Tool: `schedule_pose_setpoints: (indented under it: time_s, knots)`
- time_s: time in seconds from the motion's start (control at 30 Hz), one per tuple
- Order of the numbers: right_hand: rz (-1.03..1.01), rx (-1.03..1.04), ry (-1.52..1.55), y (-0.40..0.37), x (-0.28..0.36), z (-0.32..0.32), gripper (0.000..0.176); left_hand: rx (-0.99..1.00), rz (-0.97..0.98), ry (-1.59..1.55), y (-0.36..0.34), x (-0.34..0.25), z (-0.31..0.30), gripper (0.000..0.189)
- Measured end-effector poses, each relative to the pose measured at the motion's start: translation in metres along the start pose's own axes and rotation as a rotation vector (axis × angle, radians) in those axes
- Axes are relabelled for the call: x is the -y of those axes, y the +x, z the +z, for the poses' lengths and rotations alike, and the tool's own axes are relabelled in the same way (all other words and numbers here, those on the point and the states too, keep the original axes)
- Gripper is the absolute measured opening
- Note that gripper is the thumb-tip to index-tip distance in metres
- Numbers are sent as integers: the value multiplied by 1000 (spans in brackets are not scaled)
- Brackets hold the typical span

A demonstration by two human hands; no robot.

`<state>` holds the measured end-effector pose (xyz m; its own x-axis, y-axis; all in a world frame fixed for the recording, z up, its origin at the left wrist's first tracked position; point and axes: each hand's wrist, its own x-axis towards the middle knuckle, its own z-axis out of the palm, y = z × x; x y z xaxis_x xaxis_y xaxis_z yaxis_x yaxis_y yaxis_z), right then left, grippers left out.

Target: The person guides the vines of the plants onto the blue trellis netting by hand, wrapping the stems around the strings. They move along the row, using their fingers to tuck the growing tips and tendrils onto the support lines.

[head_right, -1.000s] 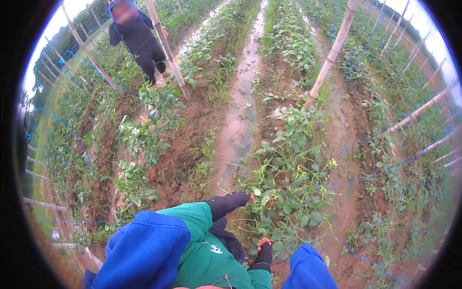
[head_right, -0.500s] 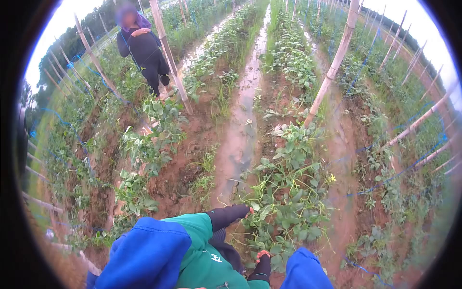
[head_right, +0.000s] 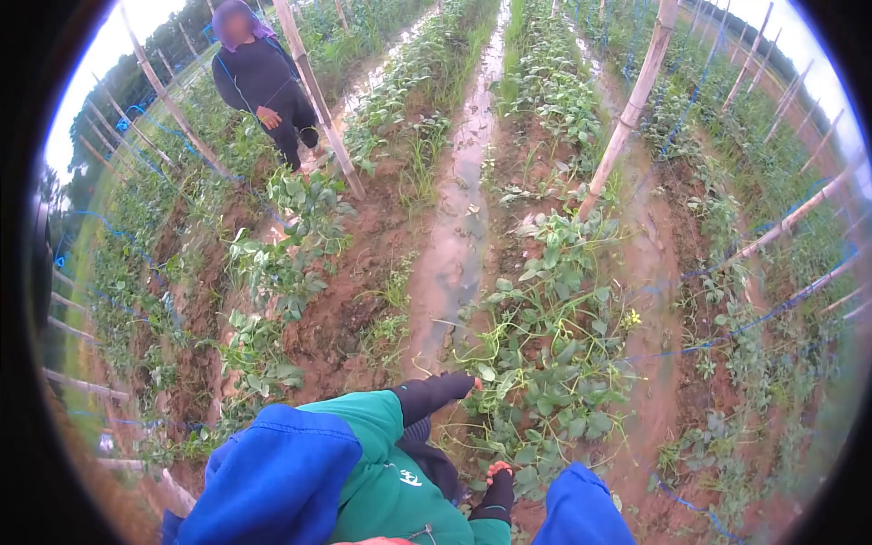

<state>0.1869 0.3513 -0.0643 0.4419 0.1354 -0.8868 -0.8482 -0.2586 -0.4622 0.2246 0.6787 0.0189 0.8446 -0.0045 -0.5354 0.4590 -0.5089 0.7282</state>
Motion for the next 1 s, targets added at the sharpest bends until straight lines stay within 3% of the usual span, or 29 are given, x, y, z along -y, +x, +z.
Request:
schedule_pose_setpoints:
  time_s: [0.03, 0.2, 0.3, 0.6, 0.63, 0.7, 0.83, 0.9, 1.0]
  knots:
    - [0, 0, 0, -1, 3, 1, 19, 53, -114, -63, -1, -5, -2, 28]
    - [36, 6, 94, 9, -2, -3, 27, -9, -9, -9, 5, 12, 6, 24]
    - [-50, 113, 146, 19, -13, -10, 29, -3, -27, -30, 6, 11, 7, 22]
    - [20, 43, 119, 13, -10, -6, 34, -4, -127, -140, 1, 9, 4, 21]
    - [21, 43, 120, 10, -7, -5, 34, -7, -141, -154, 0, 8, 3, 21]
    - [23, -19, 11, 2, -1, 0, 18, -18, -161, -180, -3, 6, 0, 22]
    - [39, -57, -36, 5, 0, 0, 21, -15, -177, -132, -9, -11, -12, 23]
    - [-6, 69, 77, 6, -2, -4, 23, -15, -160, -138, -8, -8, -11, 20]
    - [-36, -7, -3, 8, -2, 2, 23, 31, -36, -90, 7, 16, -3, 28]
